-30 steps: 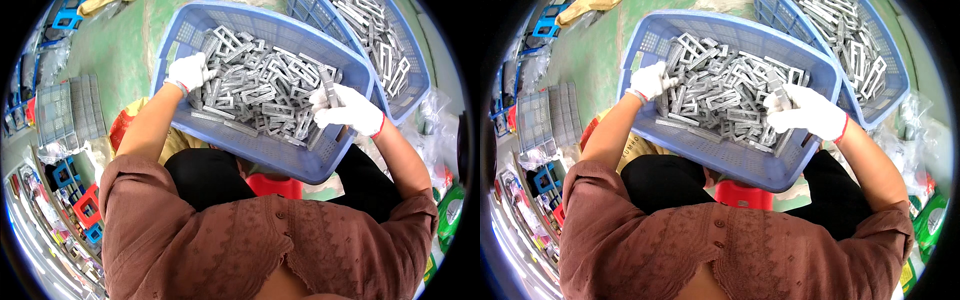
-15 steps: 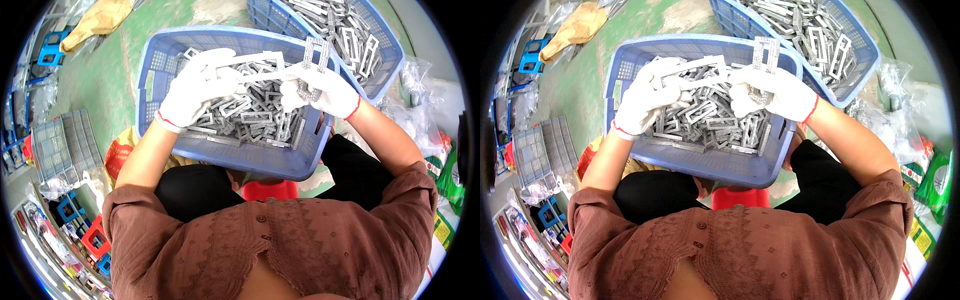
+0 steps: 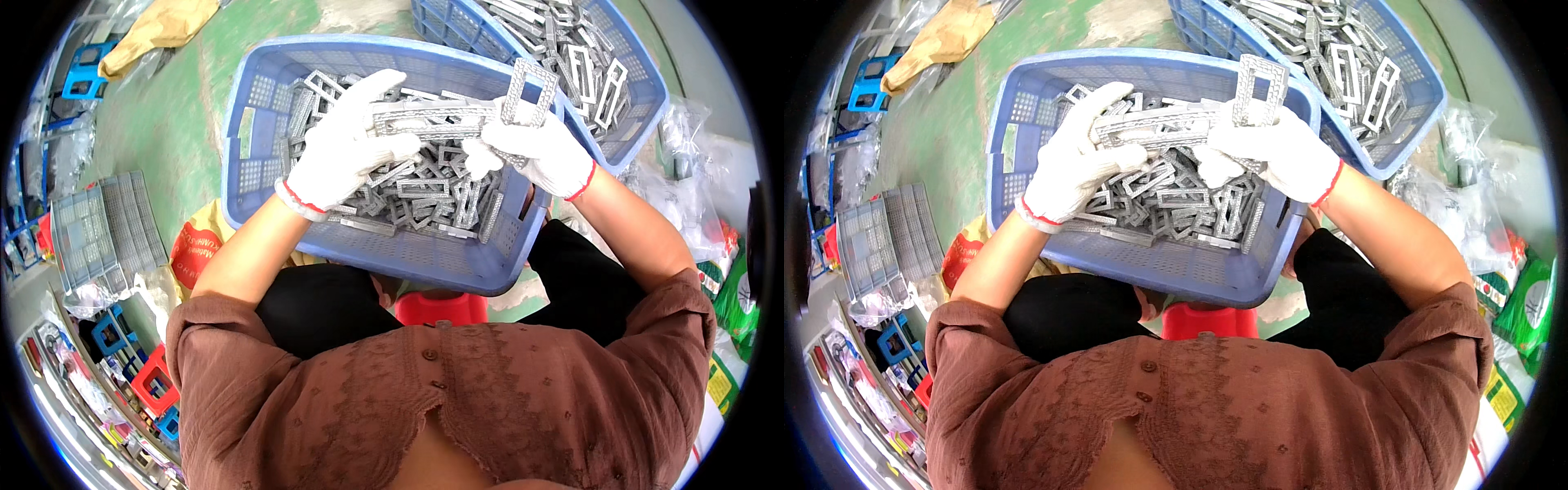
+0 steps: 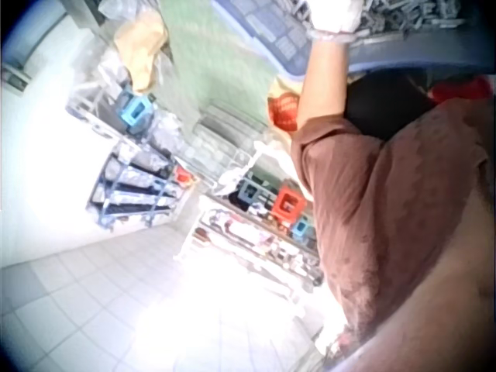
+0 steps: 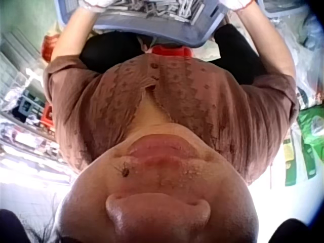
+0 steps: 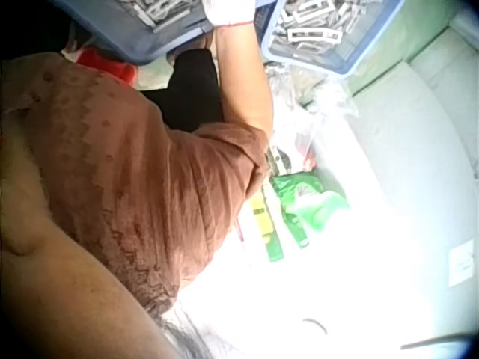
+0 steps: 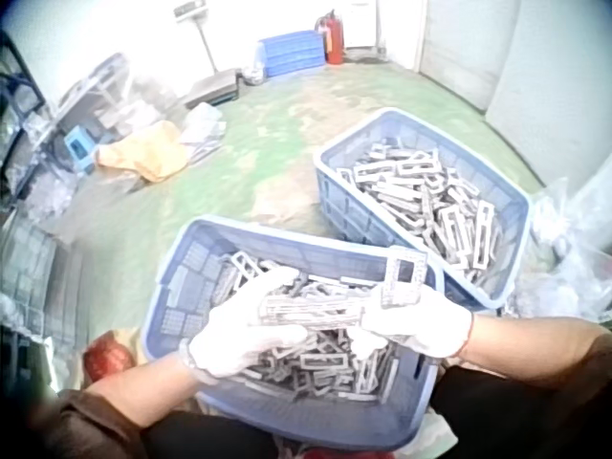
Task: The person sits on a low stool and sorts small rectangular metal parts from a blue basket into a white sack. They repeatedly pick up handfuls of parts, inspect them, and transfer them into the sack.
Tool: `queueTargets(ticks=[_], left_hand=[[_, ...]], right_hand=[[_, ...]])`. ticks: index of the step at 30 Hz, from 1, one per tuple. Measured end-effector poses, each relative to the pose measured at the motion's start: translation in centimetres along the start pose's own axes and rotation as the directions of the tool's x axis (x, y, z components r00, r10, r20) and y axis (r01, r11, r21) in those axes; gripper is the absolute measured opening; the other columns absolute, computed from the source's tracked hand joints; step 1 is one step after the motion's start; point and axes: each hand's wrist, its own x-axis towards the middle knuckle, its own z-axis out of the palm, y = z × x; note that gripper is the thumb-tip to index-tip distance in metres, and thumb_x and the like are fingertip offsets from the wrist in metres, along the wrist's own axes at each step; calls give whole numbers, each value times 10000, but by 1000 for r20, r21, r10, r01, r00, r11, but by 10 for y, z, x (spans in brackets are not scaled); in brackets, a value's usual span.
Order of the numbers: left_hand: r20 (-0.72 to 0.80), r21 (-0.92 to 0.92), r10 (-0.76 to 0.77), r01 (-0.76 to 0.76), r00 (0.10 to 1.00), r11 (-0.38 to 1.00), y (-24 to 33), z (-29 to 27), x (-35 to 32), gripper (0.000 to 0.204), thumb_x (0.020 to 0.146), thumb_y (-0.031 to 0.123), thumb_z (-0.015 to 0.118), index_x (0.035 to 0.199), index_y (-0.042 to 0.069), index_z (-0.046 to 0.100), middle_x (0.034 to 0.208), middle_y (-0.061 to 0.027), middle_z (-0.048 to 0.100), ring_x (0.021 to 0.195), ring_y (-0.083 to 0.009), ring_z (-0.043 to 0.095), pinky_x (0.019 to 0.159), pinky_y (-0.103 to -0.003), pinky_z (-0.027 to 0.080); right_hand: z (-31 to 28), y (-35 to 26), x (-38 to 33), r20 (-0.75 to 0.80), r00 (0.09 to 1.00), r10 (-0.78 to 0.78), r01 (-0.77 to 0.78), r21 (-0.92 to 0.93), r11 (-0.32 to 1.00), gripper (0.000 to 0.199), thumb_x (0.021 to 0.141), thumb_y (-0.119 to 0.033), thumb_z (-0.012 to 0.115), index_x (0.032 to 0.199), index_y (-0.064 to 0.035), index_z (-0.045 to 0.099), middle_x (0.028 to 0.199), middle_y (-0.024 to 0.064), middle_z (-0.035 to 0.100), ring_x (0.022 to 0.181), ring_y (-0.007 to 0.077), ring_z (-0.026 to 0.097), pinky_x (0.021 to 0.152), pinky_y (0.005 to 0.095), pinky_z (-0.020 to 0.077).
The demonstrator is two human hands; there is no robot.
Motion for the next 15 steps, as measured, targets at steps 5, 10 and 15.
queueTargets(ticks=[5,10,15], left_hand=[[0,-21,46,-46,999,999,-7,1,-2,522,858,-50,702,1341,-31,507,1243,-128,643,1117,-168,625,949,-313,529],[-43,82,14,-10,999,997,-4,0,-3,383,858,-15,722,1222,-33,606,1113,-103,703,1023,-155,663,923,-303,539],[-54,93,2,3,999,996,-5,0,-4,370,840,23,755,1188,-30,641,1084,-89,715,995,-142,673,903,-294,545]], right_hand=[[1,2,2,-19,1000,-17,17,-15,1000,349,920,-101,670,1226,57,613,1016,142,693,842,219,685,792,372,578],[0,5,5,1,1000,-23,23,-63,998,384,900,-112,682,1241,53,616,1019,118,671,832,186,648,778,348,549],[2,5,4,2,1000,-30,30,-89,996,404,887,-138,691,1242,43,625,1015,104,664,813,171,624,758,326,512]])
